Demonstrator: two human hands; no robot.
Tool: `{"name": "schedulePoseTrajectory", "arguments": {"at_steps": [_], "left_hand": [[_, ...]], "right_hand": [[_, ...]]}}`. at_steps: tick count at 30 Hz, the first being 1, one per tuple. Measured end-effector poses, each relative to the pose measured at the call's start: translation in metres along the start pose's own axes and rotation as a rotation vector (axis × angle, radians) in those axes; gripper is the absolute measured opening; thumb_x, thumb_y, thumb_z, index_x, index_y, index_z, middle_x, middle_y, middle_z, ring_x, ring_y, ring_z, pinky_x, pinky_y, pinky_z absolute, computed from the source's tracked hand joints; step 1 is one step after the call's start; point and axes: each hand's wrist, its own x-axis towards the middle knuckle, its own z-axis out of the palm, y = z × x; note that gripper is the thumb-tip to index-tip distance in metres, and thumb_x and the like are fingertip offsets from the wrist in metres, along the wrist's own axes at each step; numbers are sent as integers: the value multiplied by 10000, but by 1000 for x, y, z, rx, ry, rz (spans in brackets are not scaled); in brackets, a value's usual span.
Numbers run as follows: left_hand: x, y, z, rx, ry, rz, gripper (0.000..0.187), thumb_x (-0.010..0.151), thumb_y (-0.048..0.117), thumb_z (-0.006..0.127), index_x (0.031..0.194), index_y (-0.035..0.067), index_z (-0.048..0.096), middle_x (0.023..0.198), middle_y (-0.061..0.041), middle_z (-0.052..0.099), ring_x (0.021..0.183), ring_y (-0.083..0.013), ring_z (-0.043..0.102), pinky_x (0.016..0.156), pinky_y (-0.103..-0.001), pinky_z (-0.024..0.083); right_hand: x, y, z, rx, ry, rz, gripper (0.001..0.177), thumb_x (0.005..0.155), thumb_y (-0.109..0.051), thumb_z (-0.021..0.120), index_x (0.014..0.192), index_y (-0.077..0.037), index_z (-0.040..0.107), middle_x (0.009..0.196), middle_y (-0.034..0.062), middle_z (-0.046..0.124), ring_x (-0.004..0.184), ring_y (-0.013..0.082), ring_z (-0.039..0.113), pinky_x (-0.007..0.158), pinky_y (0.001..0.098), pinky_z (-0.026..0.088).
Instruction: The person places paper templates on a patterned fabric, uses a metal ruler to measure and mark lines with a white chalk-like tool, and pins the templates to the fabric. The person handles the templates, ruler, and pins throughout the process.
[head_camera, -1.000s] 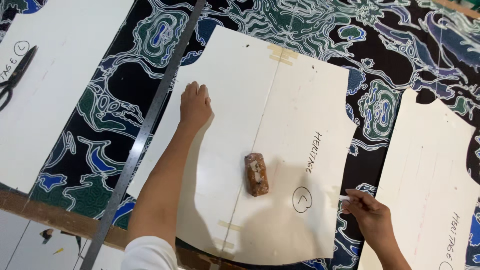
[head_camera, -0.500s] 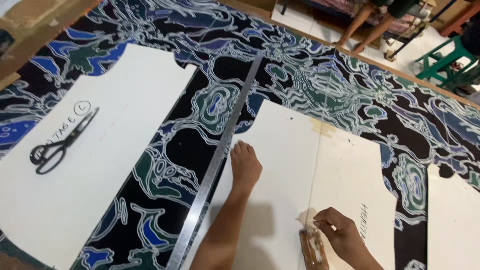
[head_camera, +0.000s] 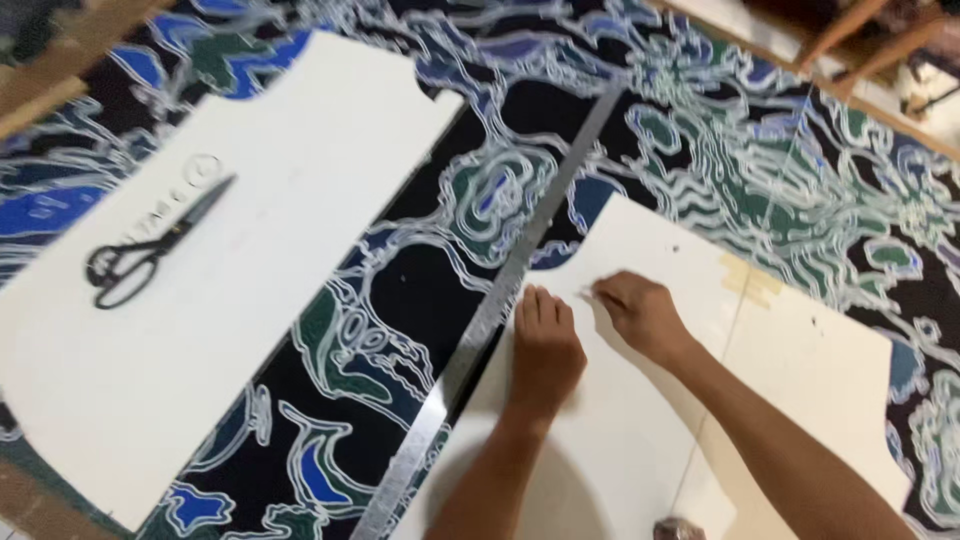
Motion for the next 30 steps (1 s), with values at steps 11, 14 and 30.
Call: {"name": "schedulePoseTrajectory", "arguments": {"at_steps": [11, 14, 30], "left_hand": [[3, -2, 19, -35, 16, -39, 427, 948, 89, 539, 1321, -117, 515, 1415, -376, 456, 1388, -512, 414, 1180, -570, 325], [6, -2, 26, -19, -12, -38, 424, 958, 89, 532, 1334, -103, 497, 1425, -378, 444, 1396, -516, 409, 1187, -575, 327], [9, -5, 26, 83, -200, -59, 632, 965, 188, 557, 1473, -119, 338, 1456, -372, 368, 1422, -482, 356, 1230, -547, 247]], "right_hand": [[50, 5, 45, -69, -74, -248, 234, 737, -91, 777, 968, -75, 745, 944, 66, 693, 897, 279, 675, 737, 394, 565], [62, 6, 49, -118, -45, -308, 200, 781, -38, 742, 974, -90, 741, 917, 31, 679, 938, 256, 679, 749, 383, 569], [81, -9, 48, -119, -191, -416, 126, 803, -53, 732, 929, -50, 738, 812, 57, 612, 785, 249, 621, 664, 377, 540]]}}
